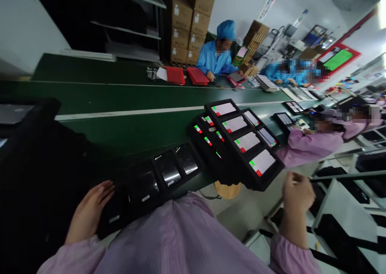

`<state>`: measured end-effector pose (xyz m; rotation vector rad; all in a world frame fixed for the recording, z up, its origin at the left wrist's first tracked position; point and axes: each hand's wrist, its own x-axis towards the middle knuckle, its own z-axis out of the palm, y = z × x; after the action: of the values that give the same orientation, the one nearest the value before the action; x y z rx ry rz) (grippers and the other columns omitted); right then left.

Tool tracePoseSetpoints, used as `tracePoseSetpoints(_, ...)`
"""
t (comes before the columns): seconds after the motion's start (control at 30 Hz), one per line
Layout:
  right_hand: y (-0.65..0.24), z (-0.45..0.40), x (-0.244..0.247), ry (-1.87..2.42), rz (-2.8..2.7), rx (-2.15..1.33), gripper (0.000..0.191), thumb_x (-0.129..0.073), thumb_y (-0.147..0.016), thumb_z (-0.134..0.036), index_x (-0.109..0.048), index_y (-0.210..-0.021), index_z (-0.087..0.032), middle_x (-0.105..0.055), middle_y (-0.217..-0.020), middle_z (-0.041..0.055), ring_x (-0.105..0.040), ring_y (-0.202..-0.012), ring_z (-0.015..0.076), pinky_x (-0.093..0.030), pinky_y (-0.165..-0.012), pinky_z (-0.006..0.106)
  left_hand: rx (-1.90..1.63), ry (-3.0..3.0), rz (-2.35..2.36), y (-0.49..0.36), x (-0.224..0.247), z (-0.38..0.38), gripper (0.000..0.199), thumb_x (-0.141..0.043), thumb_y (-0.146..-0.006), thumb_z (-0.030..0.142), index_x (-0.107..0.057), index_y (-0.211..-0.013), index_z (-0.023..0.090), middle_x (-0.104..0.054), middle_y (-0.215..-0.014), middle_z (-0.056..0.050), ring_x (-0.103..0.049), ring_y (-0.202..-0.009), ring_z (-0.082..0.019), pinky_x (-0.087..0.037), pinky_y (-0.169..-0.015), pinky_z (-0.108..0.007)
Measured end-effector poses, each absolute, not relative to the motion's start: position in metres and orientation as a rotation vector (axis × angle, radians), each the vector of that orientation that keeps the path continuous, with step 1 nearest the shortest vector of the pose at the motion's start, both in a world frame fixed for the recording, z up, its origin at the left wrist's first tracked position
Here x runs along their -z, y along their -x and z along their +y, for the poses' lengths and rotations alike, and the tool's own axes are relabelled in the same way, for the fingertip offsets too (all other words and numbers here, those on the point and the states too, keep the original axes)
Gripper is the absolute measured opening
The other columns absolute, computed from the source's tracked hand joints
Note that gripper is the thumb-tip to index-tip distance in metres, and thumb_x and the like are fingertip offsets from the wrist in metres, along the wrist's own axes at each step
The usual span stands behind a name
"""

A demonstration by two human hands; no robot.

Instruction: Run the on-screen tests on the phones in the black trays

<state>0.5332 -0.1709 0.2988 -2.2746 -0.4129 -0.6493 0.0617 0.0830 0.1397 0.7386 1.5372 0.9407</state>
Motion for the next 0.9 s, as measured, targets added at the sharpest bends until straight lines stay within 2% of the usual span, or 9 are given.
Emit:
tracePoseSetpoints(0.07,-0.520,-0.145,-0.305,2.204,-0.491,0.747,0.029,-0.057,-0.088,-0.048,-0.062,-0.083,-0.021,-0.065,-0.075,0.0078,-0.066,-0.075,0.0259,-0.053,-0.076,0.042,-0.776,-0.997,1.838,-0.053,-0.117,0.081,0.041,-0.056,-0.070,0.048,-0.064,-0.101,0.022,-0.068,-0.115,-0.012,-0.058,-0.125,-0.035,-0.045,-0.111,-0.055)
tracePoseSetpoints(0.13,-0.491,-0.104,-0.293,2.082,-0.721,0.541,0.031,-0.051,-0.091,-0.049,-0.062,-0.089,-0.020,-0.066,-0.076,0.0055,-0.064,-0.071,0.0214,-0.051,-0.069,0.035,-0.577,-1.146,2.058,-0.051,-0.095,0.078,0.056,-0.055,-0.075,0.046,-0.060,-0.121,0.014,-0.059,-0.132,-0.022,-0.045,-0.139,-0.041,-0.036,-0.114,-0.062)
tracePoseSetpoints(0.23,-0.420,-0.037,-0.240,1.974,-1.154,-0.265,0.023,-0.054,-0.090,-0.041,-0.063,-0.096,-0.021,-0.070,-0.081,0.0030,-0.065,-0.070,0.0174,-0.051,-0.065,0.029,-0.423,-1.174,2.115,-0.061,-0.071,0.071,0.085,-0.064,-0.073,0.048,-0.041,-0.144,0.007,-0.039,-0.149,-0.032,-0.033,-0.145,-0.046,-0.038,-0.109,-0.064)
tracePoseSetpoints(0.3,-0.365,-0.002,-0.195,1.921,-1.369,-0.836,0.012,-0.058,-0.089,-0.030,-0.064,-0.096,-0.022,-0.072,-0.086,0.0020,-0.068,-0.076,0.0167,-0.052,-0.071,0.028,-0.309,-1.217,2.130,-0.072,-0.061,0.065,0.099,-0.070,-0.071,0.054,-0.031,-0.151,0.012,-0.028,-0.155,-0.032,-0.031,-0.145,-0.048,-0.039,-0.106,-0.065)
tracePoseSetpoints(0.37,-0.317,0.020,-0.157,1.957,-1.485,-1.237,0.010,-0.061,-0.087,-0.019,-0.063,-0.096,-0.024,-0.072,-0.092,0.0002,-0.069,-0.085,0.0160,-0.053,-0.082,0.029,-0.264,-1.253,2.160,-0.080,-0.058,0.062,0.105,-0.071,-0.070,0.057,-0.024,-0.154,0.016,-0.023,-0.157,-0.030,-0.029,-0.145,-0.048,-0.038,-0.106,-0.065)
tracePoseSetpoints(0.53,-0.261,0.037,-0.111,2.059,-1.543,-1.354,0.014,-0.063,-0.086,-0.017,-0.058,-0.098,-0.023,-0.071,-0.090,0.0044,-0.070,-0.096,0.0237,-0.053,-0.088,0.037,-0.307,-1.292,2.233,-0.090,-0.060,0.060,0.098,-0.068,-0.074,0.053,-0.023,-0.154,0.019,-0.024,-0.157,-0.028,-0.031,-0.143,-0.047,-0.039,-0.102,-0.067)
tracePoseSetpoints(0.73,-0.254,0.045,-0.102,2.153,-1.503,-1.348,0.027,-0.064,-0.086,-0.025,-0.051,-0.110,-0.022,-0.069,-0.104,0.0089,-0.068,-0.105,0.0251,-0.052,-0.091,0.038,-0.336,-1.292,2.304,-0.095,-0.060,0.067,0.096,-0.067,-0.075,0.051,-0.024,-0.153,0.015,-0.026,-0.156,-0.029,-0.034,-0.139,-0.047,-0.039,-0.101,-0.067)
tracePoseSetpoints(0.9,-0.250,0.048,-0.098,2.178,-1.493,-1.339,0.026,-0.061,-0.086,-0.022,-0.050,-0.110,-0.022,-0.068,-0.104,0.0091,-0.068,-0.104,0.0260,-0.052,-0.091,0.040,-0.344,-1.269,2.318,-0.095,-0.062,0.071,0.098,-0.066,-0.077,0.052,-0.020,-0.155,0.013,-0.032,-0.153,-0.030,-0.033,-0.141,-0.046,-0.038,-0.102,-0.066)
